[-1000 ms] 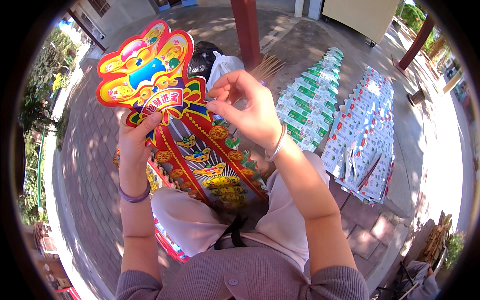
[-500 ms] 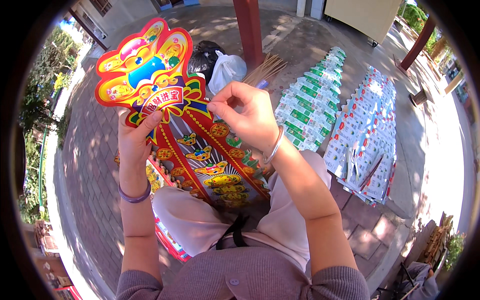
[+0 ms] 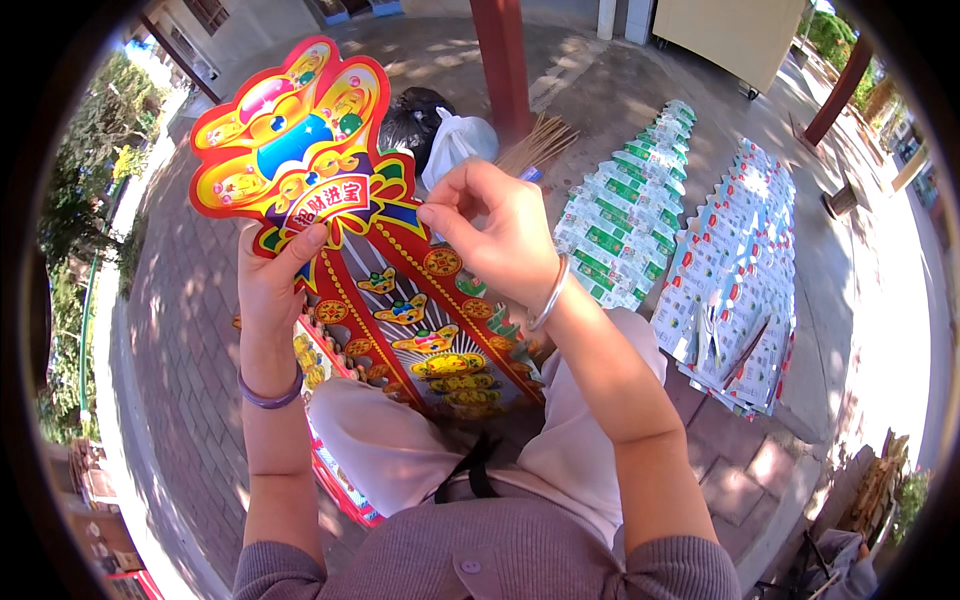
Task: The person assembles colorful paper banners by stapling segments together and attaching wooden sticks. They handle several banners, aligning segments and securing them with a stapler before placing them on the ground.
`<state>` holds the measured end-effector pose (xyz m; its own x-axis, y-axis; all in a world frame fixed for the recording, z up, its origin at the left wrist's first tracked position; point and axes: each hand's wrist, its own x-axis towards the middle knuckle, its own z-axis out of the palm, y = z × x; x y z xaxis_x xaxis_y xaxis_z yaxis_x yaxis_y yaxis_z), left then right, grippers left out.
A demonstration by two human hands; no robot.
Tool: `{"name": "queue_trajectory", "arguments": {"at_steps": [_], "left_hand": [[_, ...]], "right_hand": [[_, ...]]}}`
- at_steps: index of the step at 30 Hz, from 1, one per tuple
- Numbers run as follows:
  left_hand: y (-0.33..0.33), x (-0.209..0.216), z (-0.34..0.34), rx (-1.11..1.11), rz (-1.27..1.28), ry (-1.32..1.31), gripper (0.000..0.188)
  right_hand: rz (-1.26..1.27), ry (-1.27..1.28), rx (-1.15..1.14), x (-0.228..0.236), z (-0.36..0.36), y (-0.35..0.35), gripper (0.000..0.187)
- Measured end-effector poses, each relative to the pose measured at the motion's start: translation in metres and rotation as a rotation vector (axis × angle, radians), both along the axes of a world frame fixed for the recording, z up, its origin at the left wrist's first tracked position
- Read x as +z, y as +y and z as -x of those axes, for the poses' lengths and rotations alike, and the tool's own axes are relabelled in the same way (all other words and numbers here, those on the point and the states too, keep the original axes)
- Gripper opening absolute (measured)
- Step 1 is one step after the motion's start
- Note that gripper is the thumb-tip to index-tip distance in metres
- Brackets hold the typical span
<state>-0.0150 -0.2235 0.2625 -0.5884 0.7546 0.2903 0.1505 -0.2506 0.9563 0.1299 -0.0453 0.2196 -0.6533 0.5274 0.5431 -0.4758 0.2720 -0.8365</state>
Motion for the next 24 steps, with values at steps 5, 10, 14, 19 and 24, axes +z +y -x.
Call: {"name": "queue_trajectory", "arguments": {"at_steps": [5, 10, 14, 19, 24], "left_hand": [[0.0, 0.008, -0.003, -0.012, -0.023, 0.046, 0.034], [-0.002, 0.012, -0.008, 0.004, -0.028, 0.039, 0.034], [-0.007, 0.012, -0.008, 0.009, -0.028, -0.001, 0.032], [-0.01, 0.012, -0.005, 0.043, 0.049, 0.089, 0.039], [-0.009, 0.014, -0.007, 0.028, 0.031, 0.106, 0.038]], "right_hand": [[0.011, 0.067, 0.051, 0.024, 0.008, -0.003, 0.016], [-0.029, 0.004, 0.055, 0.037, 0.013, -0.004, 0.02], [0.109, -0.023, 0.254, 0.042, 0.012, -0.003, 0.016], [0.101, -0.001, 0.202, 0.046, 0.016, -0.01, 0.018], [0.047, 0.002, 0.054, 0.059, 0.015, -0.004, 0.025]]}}
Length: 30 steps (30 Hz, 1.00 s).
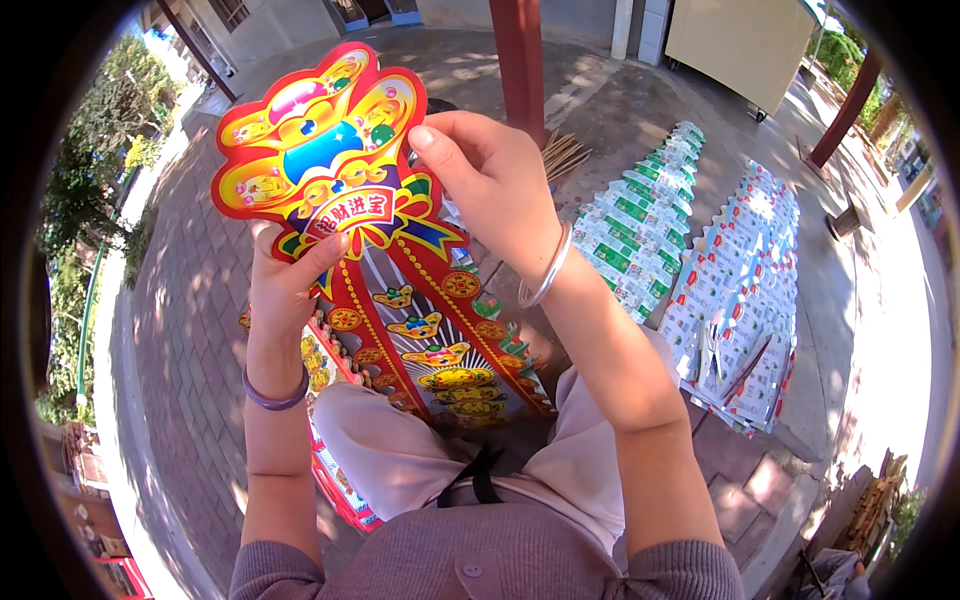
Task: The person assembles colorful paper banners by stapling segments together and attaching wooden sticks. They handle several banners, aligning segments and securing them with a stapler before placing them on the ground.
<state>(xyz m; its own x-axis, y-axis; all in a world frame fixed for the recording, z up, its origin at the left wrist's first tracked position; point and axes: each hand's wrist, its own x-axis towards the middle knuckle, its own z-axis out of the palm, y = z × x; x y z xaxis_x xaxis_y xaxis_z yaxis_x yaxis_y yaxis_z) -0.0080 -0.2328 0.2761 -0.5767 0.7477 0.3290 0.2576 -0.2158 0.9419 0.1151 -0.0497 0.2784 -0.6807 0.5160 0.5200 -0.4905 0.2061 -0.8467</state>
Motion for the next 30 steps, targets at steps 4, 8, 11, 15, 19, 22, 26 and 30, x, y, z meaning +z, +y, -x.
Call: {"name": "queue_trajectory", "arguments": {"at_steps": [4, 8, 11, 15, 19, 22, 26, 30], "left_hand": [[0.002, 0.0, -0.005, 0.021, -0.004, -0.035, 0.027], [0.004, 0.003, -0.004, -0.003, 0.003, 0.032, 0.024], [0.005, 0.003, -0.005, -0.006, 0.002, 0.001, 0.023], [0.005, 0.002, -0.005, -0.008, 0.0, -0.007, 0.023], [0.006, 0.0, -0.005, -0.017, 0.001, -0.039, 0.024], [0.007, -0.002, -0.005, -0.041, -0.019, -0.08, 0.026], [0.007, -0.003, -0.004, -0.038, -0.005, -0.092, 0.028], [0.008, -0.005, -0.003, -0.043, -0.025, -0.13, 0.028]], "right_hand": [[-0.021, 0.127, -0.061, 0.011, 0.002, 0.006, 0.024], [-0.052, 0.116, -0.055, 0.014, 0.007, 0.01, 0.019], [-0.063, 0.111, -0.081, 0.012, 0.009, 0.012, 0.016], [-0.078, 0.114, -0.1, 0.01, 0.009, 0.014, 0.015], [-0.077, 0.127, -0.083, 0.009, 0.01, 0.015, 0.014], [-0.082, 0.125, -0.082, 0.008, 0.01, 0.016, 0.014], [-0.073, 0.122, -0.067, 0.008, 0.011, 0.016, 0.014], [0.0, 0.14, -0.029, 0.005, 0.013, 0.016, 0.021]]}}
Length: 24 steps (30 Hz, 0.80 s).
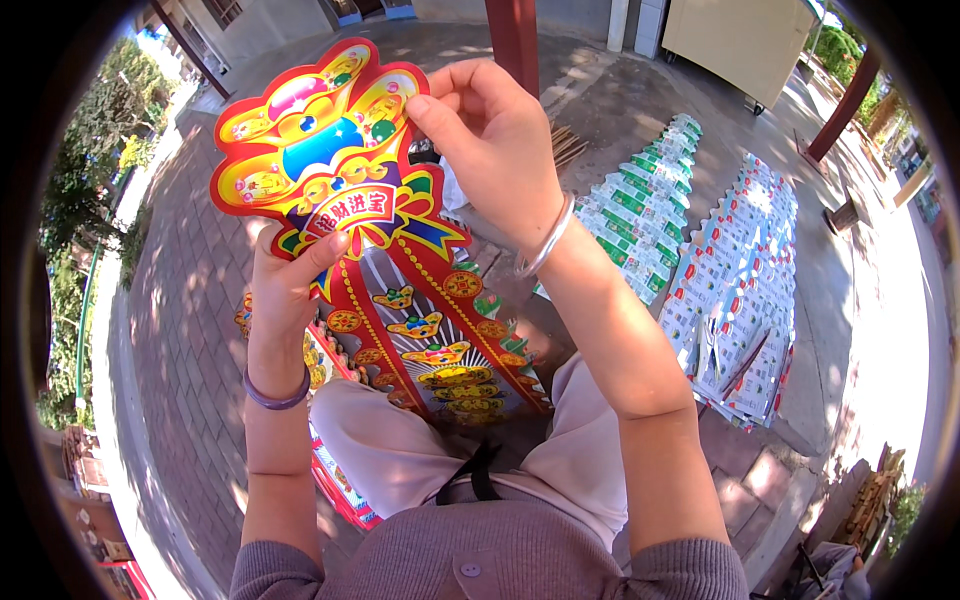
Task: The person assembles colorful paper banners by stapling segments together and attaching wooden sticks. They handle several banners, aligning segments and securing them with a stapler before placing them on the ground.
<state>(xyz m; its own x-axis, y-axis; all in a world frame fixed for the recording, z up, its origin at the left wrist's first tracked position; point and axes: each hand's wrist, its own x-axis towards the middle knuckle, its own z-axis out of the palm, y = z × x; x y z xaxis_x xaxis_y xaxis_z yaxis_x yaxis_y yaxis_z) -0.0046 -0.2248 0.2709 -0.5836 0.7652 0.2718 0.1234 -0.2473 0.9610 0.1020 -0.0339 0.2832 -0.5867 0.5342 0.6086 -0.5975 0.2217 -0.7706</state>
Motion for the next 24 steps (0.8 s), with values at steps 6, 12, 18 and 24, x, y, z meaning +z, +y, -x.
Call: {"name": "queue_trajectory", "arguments": {"at_steps": [6, 12, 18, 24], "left_hand": [[0.0, -0.004, 0.007, 0.015, -0.058, -0.046, 0.033], [0.002, -0.007, 0.008, 0.077, -0.017, 0.029, 0.029], [0.006, -0.007, 0.009, 0.067, 0.026, 0.059, 0.03], [0.008, -0.013, 0.015, -0.023, 0.058, 0.072, 0.043]], "right_hand": [[-0.048, -0.352, 0.295, -0.024, -0.018, 0.005, 0.042], [0.011, -0.367, 0.265, -0.054, -0.023, -0.002, 0.018], [0.065, -0.343, 0.237, -0.06, -0.023, -0.003, 0.014], [0.116, -0.335, 0.291, -0.056, -0.023, 0.004, 0.008]]}}
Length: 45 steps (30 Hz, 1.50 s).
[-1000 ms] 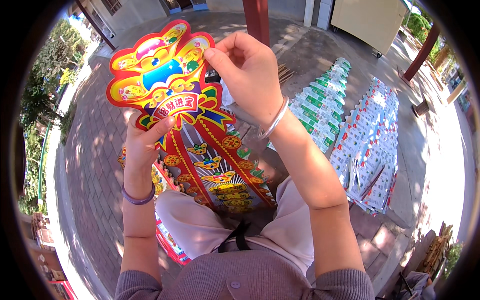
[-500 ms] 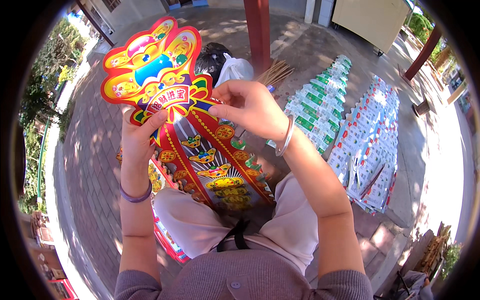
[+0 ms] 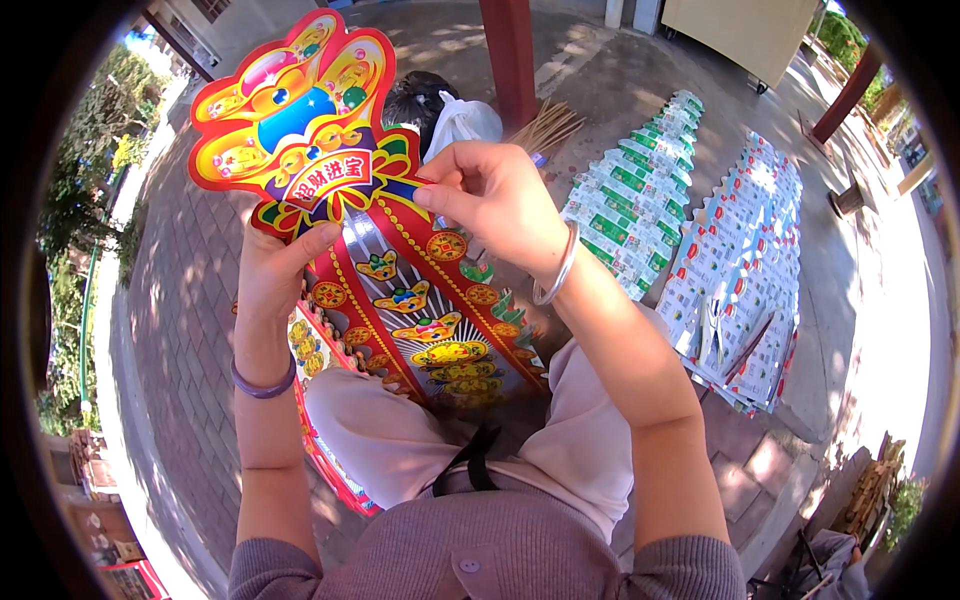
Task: The person assembles colorful paper banners by stapling segments together and attaching wooden sticks. They handle several banners, aligning segments and securing them with a stapler before placing them on the ground.
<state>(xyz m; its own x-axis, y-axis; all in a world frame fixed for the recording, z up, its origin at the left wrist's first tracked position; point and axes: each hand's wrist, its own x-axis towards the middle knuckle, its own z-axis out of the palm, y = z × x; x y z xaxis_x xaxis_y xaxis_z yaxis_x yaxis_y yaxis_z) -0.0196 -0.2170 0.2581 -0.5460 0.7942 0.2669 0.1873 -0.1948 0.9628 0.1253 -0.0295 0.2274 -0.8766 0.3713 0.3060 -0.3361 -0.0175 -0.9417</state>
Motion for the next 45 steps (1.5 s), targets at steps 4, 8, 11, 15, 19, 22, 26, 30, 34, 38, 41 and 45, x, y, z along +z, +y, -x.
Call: {"name": "queue_trajectory", "arguments": {"at_steps": [4, 8, 11, 15, 19, 22, 26, 30, 34, 38, 41, 45], "left_hand": [[-0.002, -0.003, 0.004, 0.007, -0.018, 0.031, 0.043], [-0.005, -0.004, 0.01, 0.078, 0.007, 0.019, 0.042], [-0.006, -0.005, 0.012, 0.073, -0.032, 0.017, 0.041], [-0.005, -0.004, 0.013, 0.101, -0.035, 0.034, 0.039], [-0.005, -0.004, 0.011, 0.103, -0.055, -0.023, 0.036], [-0.005, -0.003, 0.012, 0.111, -0.038, 0.018, 0.037], [-0.005, -0.003, 0.013, 0.124, -0.032, 0.037, 0.038], [-0.005, -0.003, 0.013, 0.125, -0.038, 0.059, 0.039], [-0.005, -0.004, 0.012, 0.125, -0.063, -0.009, 0.035], [-0.004, -0.003, 0.011, 0.142, -0.057, 0.001, 0.036], [-0.003, -0.004, 0.01, 0.128, -0.082, 0.006, 0.036], [-0.002, -0.004, 0.011, 0.117, -0.087, 0.014, 0.036]], "right_hand": [[0.026, 0.064, -0.067, -0.009, 0.005, -0.003, 0.016], [-0.087, 0.166, -0.107, -0.029, 0.004, -0.005, 0.02], [-0.046, 0.093, -0.042, -0.038, -0.001, -0.006, 0.018], [-0.007, 0.069, -0.077, -0.04, -0.002, -0.009, 0.016], [-0.041, 0.037, -0.133, -0.038, -0.001, -0.012, 0.016], [-0.039, 0.032, -0.15, -0.038, -0.001, -0.012, 0.016], [-0.039, 0.036, -0.169, -0.039, -0.002, -0.012, 0.016], [-0.095, 0.038, -0.207, -0.04, -0.002, -0.013, 0.016], [-0.058, 0.012, -0.17, -0.041, -0.001, -0.011, 0.015], [-0.077, -0.02, -0.145, -0.043, -0.001, -0.009, 0.013], [-0.074, -0.011, -0.165, -0.045, -0.001, -0.01, 0.012], [-0.047, 0.012, -0.17, -0.046, -0.001, -0.011, 0.012]]}}
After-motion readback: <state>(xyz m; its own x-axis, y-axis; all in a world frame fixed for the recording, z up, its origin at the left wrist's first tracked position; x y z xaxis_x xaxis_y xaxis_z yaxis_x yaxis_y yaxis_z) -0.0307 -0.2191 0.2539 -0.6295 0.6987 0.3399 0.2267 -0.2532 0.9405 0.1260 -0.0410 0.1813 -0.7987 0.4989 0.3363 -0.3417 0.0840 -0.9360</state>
